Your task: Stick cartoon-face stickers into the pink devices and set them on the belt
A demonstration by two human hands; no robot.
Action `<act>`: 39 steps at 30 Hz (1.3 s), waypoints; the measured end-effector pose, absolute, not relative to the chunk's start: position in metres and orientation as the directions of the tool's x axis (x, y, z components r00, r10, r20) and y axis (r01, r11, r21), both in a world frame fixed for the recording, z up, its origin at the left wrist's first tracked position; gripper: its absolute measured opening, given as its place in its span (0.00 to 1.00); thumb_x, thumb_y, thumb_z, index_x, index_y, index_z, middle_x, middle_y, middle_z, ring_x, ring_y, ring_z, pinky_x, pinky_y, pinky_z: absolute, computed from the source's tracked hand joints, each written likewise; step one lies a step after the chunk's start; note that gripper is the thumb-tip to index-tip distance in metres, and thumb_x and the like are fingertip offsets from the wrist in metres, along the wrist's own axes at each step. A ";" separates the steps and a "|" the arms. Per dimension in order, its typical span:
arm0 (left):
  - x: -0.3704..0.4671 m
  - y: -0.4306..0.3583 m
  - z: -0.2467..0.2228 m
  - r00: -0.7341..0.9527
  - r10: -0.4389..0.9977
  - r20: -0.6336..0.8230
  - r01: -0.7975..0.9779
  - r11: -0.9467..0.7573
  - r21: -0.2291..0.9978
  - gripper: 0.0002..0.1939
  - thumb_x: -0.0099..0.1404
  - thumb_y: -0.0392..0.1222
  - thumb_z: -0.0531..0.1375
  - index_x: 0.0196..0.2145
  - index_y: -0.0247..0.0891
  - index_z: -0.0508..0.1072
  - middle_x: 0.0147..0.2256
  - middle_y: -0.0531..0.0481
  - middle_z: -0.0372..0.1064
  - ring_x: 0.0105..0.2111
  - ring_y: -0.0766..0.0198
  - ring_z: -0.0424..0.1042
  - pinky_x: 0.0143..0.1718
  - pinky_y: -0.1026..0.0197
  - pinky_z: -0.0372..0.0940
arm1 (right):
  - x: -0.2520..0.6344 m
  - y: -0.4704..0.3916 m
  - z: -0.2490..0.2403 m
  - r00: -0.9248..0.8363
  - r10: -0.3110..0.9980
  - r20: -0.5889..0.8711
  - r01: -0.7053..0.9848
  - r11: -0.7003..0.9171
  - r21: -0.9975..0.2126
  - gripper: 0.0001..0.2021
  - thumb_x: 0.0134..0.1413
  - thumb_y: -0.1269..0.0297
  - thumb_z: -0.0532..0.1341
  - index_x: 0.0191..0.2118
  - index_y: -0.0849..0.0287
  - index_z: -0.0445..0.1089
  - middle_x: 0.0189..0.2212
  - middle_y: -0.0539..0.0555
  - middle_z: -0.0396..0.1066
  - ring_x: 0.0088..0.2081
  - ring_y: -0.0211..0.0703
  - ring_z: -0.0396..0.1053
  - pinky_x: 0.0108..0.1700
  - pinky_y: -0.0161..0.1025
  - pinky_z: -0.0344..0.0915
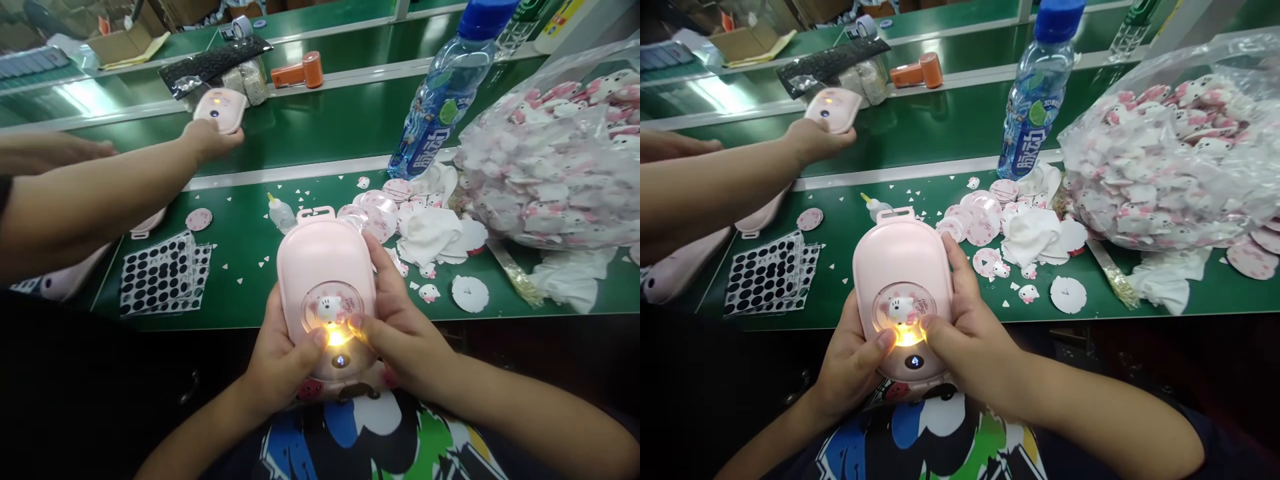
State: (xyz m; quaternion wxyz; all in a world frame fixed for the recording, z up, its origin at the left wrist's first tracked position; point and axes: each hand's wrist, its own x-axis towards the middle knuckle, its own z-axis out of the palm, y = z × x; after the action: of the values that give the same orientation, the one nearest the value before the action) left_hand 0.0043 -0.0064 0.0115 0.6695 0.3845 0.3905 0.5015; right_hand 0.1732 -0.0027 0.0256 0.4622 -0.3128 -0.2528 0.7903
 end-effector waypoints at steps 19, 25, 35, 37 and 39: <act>0.011 0.012 0.021 0.133 0.971 -0.200 -0.413 0.237 0.879 0.22 0.52 0.40 0.72 0.44 0.41 0.73 0.36 0.49 0.76 0.33 0.61 0.75 0.33 0.62 0.72 | 0.169 -0.010 0.025 -0.250 0.968 -0.040 -0.100 -0.067 -0.993 0.42 0.64 0.62 0.57 0.68 0.29 0.25 0.71 0.41 0.30 0.71 0.53 0.38 0.68 0.61 0.48; 0.007 0.009 0.026 0.121 0.968 -0.219 -0.404 0.250 0.880 0.22 0.48 0.39 0.74 0.41 0.39 0.76 0.31 0.50 0.76 0.29 0.62 0.74 0.31 0.63 0.71 | 0.171 -0.013 0.024 -0.304 0.951 0.062 -0.014 0.060 -0.998 0.46 0.63 0.66 0.58 0.68 0.33 0.21 0.72 0.44 0.26 0.71 0.54 0.33 0.69 0.62 0.40; -0.002 0.009 0.029 0.043 0.993 -0.108 -0.456 0.116 0.883 0.16 0.51 0.44 0.72 0.40 0.45 0.79 0.33 0.53 0.78 0.32 0.56 0.77 0.34 0.60 0.72 | 0.170 -0.010 0.012 -0.495 0.861 0.118 -0.146 0.052 -0.988 0.46 0.59 0.59 0.62 0.68 0.33 0.24 0.71 0.54 0.38 0.69 0.58 0.45 0.64 0.65 0.50; -0.006 0.017 0.031 -0.060 0.995 -0.082 -0.483 0.043 0.875 0.16 0.49 0.43 0.72 0.38 0.43 0.78 0.33 0.53 0.78 0.32 0.58 0.77 0.35 0.61 0.72 | 0.170 -0.009 0.011 -0.478 0.870 0.120 -0.140 0.059 -0.988 0.44 0.59 0.58 0.62 0.68 0.31 0.28 0.69 0.54 0.42 0.67 0.58 0.48 0.64 0.67 0.48; -0.011 0.023 0.033 -0.123 0.988 -0.096 -0.515 0.019 0.857 0.18 0.48 0.44 0.73 0.38 0.41 0.77 0.32 0.52 0.78 0.31 0.59 0.77 0.35 0.61 0.73 | 0.172 -0.008 0.011 -0.469 0.876 0.111 -0.108 0.068 -0.992 0.43 0.58 0.57 0.62 0.67 0.30 0.32 0.68 0.54 0.44 0.66 0.58 0.52 0.63 0.67 0.49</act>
State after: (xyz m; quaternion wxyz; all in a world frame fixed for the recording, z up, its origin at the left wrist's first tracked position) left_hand -0.0112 0.0233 0.0335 0.5922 0.2962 0.3987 0.6345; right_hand 0.1722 -0.0083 0.0107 0.4067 -0.3163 -0.6072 0.6049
